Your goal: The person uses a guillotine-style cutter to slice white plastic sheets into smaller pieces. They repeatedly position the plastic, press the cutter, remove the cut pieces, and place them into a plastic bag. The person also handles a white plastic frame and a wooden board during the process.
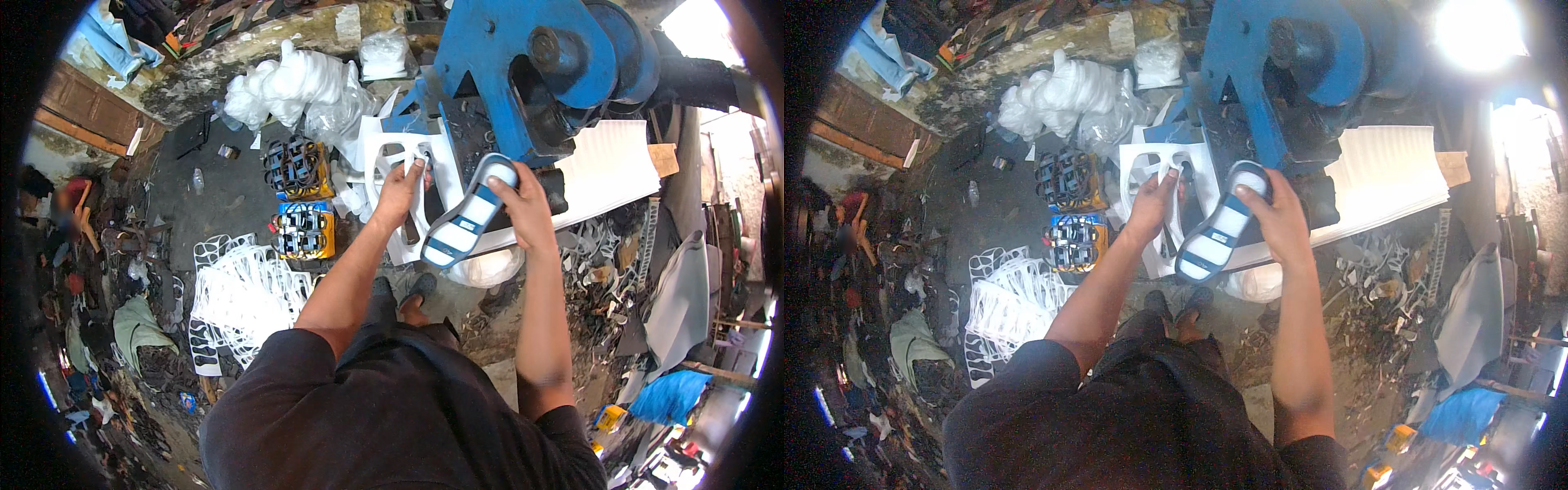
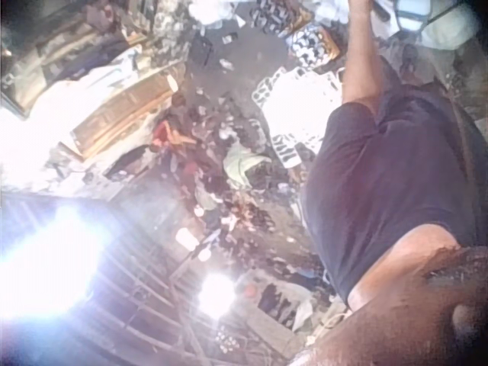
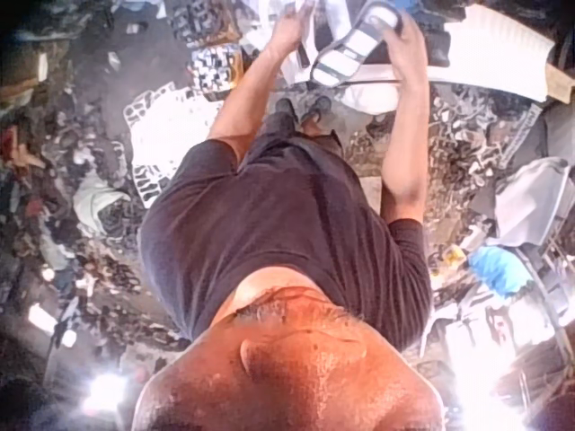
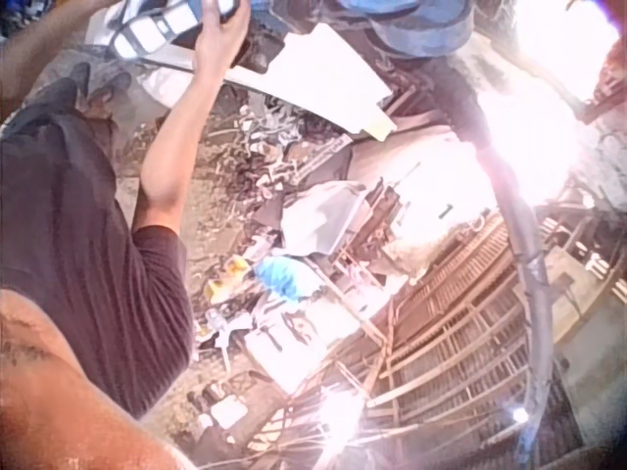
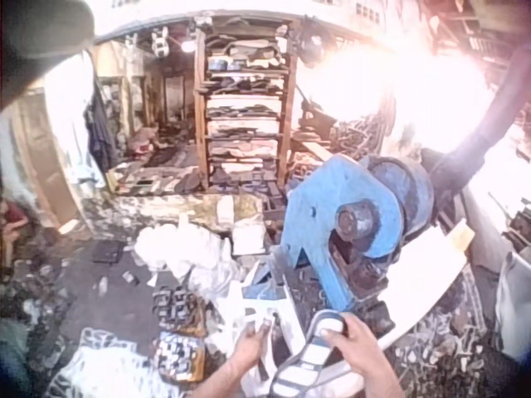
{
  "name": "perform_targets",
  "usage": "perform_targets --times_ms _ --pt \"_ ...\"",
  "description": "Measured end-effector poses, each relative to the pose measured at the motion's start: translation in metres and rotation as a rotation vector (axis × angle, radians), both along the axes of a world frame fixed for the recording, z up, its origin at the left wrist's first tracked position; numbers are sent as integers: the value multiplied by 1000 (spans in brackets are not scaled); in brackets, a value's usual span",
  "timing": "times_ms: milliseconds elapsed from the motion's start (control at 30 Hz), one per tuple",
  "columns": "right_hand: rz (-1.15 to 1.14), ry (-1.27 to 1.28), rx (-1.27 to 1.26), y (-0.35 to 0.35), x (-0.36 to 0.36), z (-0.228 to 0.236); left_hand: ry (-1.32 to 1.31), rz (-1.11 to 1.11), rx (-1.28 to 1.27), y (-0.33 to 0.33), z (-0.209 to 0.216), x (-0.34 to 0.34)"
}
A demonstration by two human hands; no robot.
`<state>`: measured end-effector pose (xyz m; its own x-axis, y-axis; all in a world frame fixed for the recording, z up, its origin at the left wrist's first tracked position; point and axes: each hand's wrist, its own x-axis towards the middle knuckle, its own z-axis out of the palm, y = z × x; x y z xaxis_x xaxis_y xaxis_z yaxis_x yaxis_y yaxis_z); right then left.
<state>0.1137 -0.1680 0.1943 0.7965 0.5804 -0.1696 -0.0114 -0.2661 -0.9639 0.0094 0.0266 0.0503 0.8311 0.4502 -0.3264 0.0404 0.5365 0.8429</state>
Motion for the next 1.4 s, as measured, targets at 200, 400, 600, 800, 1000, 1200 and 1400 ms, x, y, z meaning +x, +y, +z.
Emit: perform_targets --times_ms 200,400,600,800,1000,1200,1400 --pt "-111 -195 90 -27 -28 43 289 304 557 -11 17 -11" --pt "-205 -320 46 -45 -46 46 169 260 819 -75 71 -29" --pt "-308 -341 120 -60 -63 59 299 -7 587 -39 44 -32" --pt "-399 -474 2 -100 -90 56 -165 -102 950 -95 107 -55" --pt "-529 -238 -169 -91 -119 -11 -233 -483 922 -169 94 -59" --pt "-531 -259 -220 -126 -137 -91 -162 -671 1104 -189 24 -75" --pt "-149 587 116 -203 -124 -128 -45 -826 956 -211 6 -83"
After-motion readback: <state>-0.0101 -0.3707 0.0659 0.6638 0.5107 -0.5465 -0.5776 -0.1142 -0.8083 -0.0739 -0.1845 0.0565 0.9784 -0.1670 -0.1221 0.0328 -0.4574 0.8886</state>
